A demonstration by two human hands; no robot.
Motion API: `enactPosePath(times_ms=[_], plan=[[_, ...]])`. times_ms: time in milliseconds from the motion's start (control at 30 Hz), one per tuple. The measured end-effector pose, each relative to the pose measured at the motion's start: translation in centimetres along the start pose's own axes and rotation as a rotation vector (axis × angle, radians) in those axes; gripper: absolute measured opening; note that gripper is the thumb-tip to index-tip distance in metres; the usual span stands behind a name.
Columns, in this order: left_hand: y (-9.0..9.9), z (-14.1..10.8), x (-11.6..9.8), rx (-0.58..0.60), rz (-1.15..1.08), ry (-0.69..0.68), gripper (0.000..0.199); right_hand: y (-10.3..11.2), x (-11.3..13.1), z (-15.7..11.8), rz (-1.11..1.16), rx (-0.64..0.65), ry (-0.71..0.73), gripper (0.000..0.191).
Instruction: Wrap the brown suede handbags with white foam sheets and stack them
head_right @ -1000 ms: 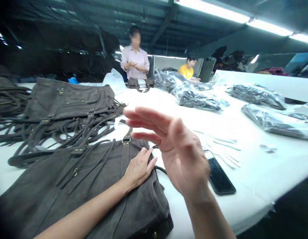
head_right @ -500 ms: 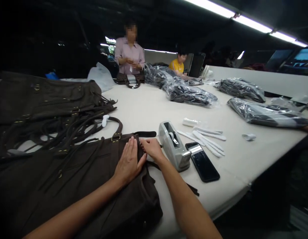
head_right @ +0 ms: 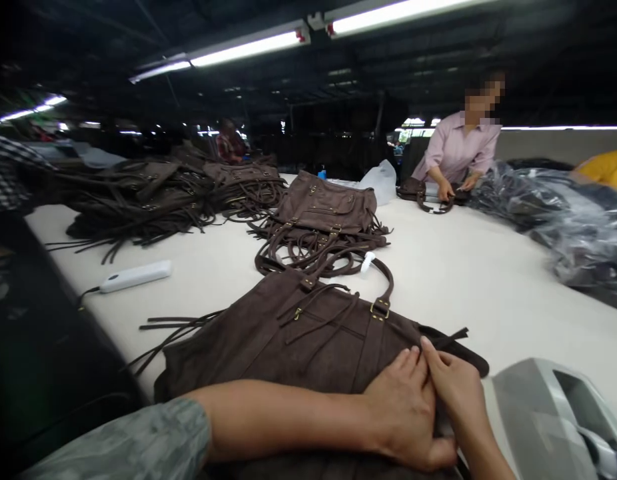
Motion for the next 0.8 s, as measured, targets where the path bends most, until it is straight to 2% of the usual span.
enactPosePath(times_ms=[167,300,400,500,567,633,700,800], plan=[[-0.1,0.5,-0.2,-0.005,0.099,-0.036,0.097,-0.1,-0.7,0.1,-0.064,-0.038,-0.014,0.052],[0.6,-1.4,0.0,0.072,0.099,-0.034,0.086,-0.5,0.3,-1.7,-0.197,-0.144,-0.009,0.063],[3.2,-5.3,0.0,0.035,0.122,-0.026,0.067,-1.0,0.9,-3.1,-0.348,-0.193,0.035,0.066],[7.9,-11.0,0.2,-0.111,0.142,-0.092,0.041,-1.3,0.9,-3.6,-0.417,-0.223,0.125,0.060],[10.9,-14.8,1.5,-0.209,0.151,-0.042,0.040,-1.4,0.5,-3.2,-0.450,-0.220,0.137,0.061],[12.5,-18.1,3.6,-0.273,0.161,0.077,0.041,-1.3,0.1,-2.6,-0.484,-0.196,0.110,0.067],[12.3,-20.7,6.0,-0.294,0.169,0.227,0.042,-0.8,0.1,-2.1,-0.504,-0.135,0.087,0.074],[9.7,-23.0,8.3,-0.265,0.168,0.389,0.045,0.9,1.9,-3.0,-0.556,-0.072,0.100,0.084]])
Point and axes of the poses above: each hand's wrist, its own z-axis towards the middle knuckle, its own y-axis out of the back of the hand, x = y × z, the point moved 5 cm from there along z, towards the middle knuckle, and after that the axes turned 6 degrees about x, right-handed, at the moved point
